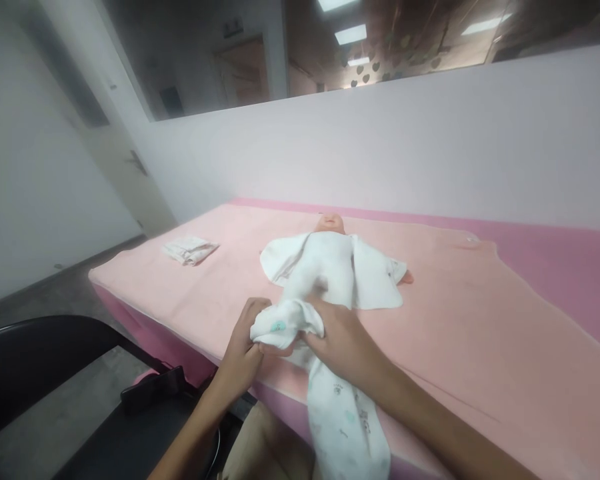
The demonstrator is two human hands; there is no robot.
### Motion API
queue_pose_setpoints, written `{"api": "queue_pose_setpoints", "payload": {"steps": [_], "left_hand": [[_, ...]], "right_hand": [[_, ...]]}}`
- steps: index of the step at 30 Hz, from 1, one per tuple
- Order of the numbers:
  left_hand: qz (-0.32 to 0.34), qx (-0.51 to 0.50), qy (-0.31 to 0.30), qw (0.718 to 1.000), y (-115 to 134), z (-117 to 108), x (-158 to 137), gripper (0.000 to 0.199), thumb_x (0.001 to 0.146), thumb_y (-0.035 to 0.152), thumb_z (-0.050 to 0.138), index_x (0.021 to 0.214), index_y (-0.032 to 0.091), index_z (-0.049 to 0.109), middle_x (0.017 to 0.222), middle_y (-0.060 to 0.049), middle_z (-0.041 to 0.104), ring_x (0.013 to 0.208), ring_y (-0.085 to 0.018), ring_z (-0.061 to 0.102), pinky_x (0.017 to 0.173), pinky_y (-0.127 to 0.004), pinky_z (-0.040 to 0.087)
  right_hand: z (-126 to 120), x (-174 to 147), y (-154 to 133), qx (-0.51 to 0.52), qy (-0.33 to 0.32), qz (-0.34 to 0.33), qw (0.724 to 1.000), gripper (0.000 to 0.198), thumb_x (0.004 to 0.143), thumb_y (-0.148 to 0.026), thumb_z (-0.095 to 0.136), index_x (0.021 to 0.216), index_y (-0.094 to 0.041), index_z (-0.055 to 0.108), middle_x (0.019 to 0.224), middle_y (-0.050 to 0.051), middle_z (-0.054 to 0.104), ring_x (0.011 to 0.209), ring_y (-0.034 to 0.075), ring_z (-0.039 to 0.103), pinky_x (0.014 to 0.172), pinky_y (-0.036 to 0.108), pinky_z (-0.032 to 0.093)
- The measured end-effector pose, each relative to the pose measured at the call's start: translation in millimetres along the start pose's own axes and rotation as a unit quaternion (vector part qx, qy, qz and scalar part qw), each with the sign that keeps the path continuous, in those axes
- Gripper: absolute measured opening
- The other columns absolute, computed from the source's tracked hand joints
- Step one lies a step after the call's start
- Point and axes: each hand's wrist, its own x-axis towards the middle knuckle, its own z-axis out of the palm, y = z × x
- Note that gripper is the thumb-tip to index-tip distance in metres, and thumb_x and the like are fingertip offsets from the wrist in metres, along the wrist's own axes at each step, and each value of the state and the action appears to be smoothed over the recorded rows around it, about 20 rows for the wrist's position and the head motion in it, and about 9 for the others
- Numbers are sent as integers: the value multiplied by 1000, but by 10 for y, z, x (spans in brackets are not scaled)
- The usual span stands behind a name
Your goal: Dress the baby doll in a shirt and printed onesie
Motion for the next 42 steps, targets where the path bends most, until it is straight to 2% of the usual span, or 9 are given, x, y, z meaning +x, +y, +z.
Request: {"api": "queue_pose_setpoints", "payload": {"steps": [5,10,14,18,21,25,30,38,42], "left_hand": [[-14,-34,-87,996,-12,-162,307,17,89,18,54,106,19,56,102,-3,64,95,-22,60,87,-32,48],[-60,13,-203,977,-50,-496,414,20,93,24,56,111,19,65,116,-7,68,111,-26,61,102,-37,49],[-48,43,-233,970,13,-605,421,32,101,38,54,127,23,67,139,-10,64,131,-29,55,117,-43,43],[17,30,-233,972,263,-455,636,36,106,43,50,133,28,68,149,-8,60,143,-29,48,124,-46,36],[44,41,-356,933,407,-220,985,32,96,49,71,115,23,72,123,-7,70,114,-27,62,104,-39,48],[26,-42,-491,870,333,55,1437,25,90,40,78,94,19,64,93,-1,64,89,-18,62,83,-30,48],[-77,-182,-487,851,100,151,1576,25,88,32,80,99,20,62,93,2,62,81,-12,60,70,-23,46],[-124,-69,-569,810,33,80,1590,45,68,48,98,94,17,77,94,-3,75,89,-22,70,77,-31,57],[-69,-119,-492,859,6,94,1567,45,78,52,92,100,18,73,99,-3,72,92,-19,68,79,-29,56]], "right_hand": [[-319,218,137,-21,-74,-43,996,11,89,-27,65,83,-23,57,80,-1,64,72,19,57,65,30,36],[-585,256,375,87,-142,-30,986,25,95,-44,73,104,-22,69,102,4,70,93,23,63,81,33,45],[-619,160,551,204,-143,-2,968,36,92,-53,78,100,-21,64,95,2,62,89,20,59,79,31,45],[-550,60,533,353,-112,55,927,36,93,-53,78,101,-21,62,97,2,62,89,20,61,79,29,47],[-487,26,466,420,-106,63,899,36,91,-51,81,98,-21,62,93,1,62,86,19,62,78,29,47],[-431,17,515,434,-87,66,894,35,90,-50,83,99,-21,64,92,2,64,85,20,64,77,29,49],[-431,40,723,361,-111,29,925,39,91,-50,80,118,-22,72,107,6,72,104,26,67,95,37,51],[-373,93,742,428,-76,52,899,47,93,-62,74,119,-22,72,102,7,75,91,25,71,81,36,56],[-366,92,679,357,-159,27,920,49,92,-51,81,128,-19,73,114,10,77,98,26,72,88,37,58]]}}
